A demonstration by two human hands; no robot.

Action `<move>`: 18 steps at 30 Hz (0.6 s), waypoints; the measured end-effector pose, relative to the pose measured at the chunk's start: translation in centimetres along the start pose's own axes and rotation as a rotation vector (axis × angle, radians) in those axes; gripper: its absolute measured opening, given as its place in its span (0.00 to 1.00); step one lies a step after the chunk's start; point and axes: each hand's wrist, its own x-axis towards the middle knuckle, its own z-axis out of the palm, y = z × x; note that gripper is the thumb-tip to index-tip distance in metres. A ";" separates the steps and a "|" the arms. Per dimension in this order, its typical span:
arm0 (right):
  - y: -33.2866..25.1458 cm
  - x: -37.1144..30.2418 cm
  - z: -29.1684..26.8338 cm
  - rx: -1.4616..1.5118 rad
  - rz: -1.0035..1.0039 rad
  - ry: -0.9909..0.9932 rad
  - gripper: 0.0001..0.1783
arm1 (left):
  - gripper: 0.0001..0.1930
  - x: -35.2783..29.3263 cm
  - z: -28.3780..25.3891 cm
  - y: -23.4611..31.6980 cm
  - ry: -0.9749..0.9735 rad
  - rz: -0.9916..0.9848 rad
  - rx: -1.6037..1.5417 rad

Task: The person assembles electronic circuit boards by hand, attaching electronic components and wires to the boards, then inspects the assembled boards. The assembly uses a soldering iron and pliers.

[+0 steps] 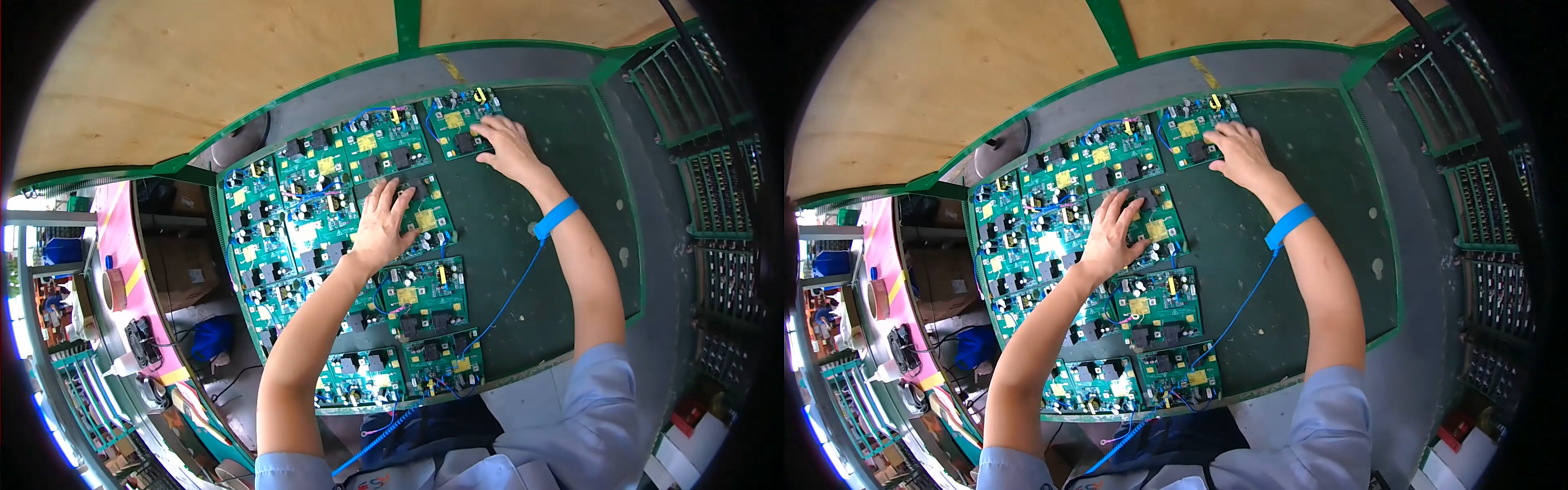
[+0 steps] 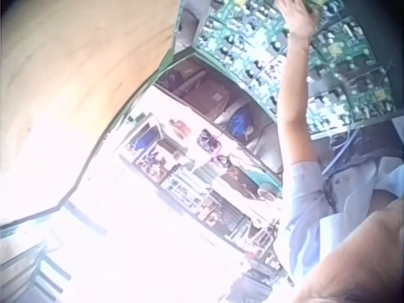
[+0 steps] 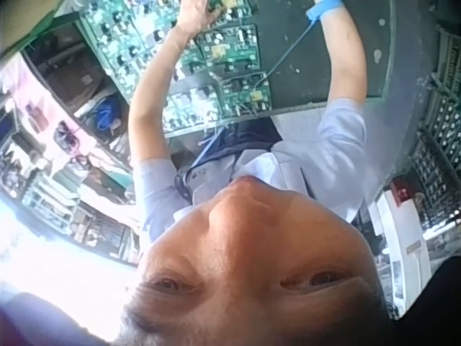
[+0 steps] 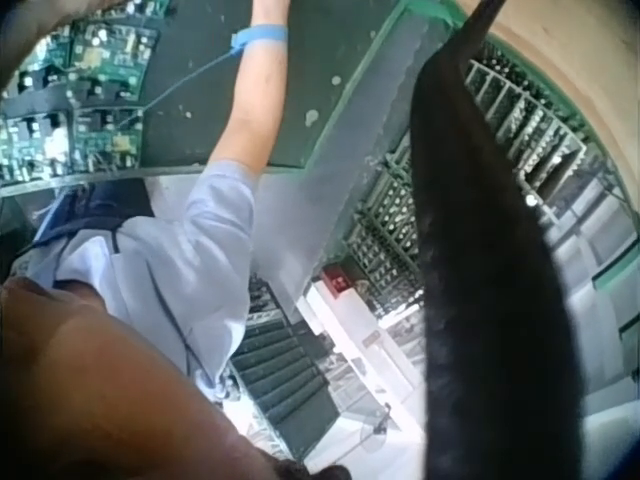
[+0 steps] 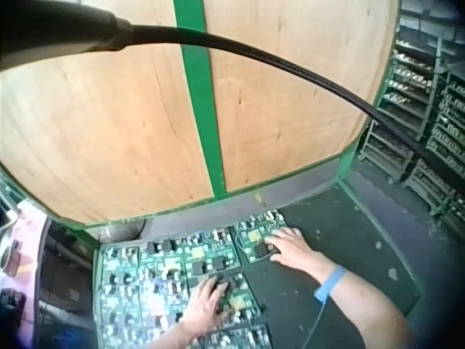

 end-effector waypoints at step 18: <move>0.5 0.5 3.5 0.296 -0.114 0.195 0.08 | 0.26 -2.1 -2.1 1.5 0.105 0.001 -0.018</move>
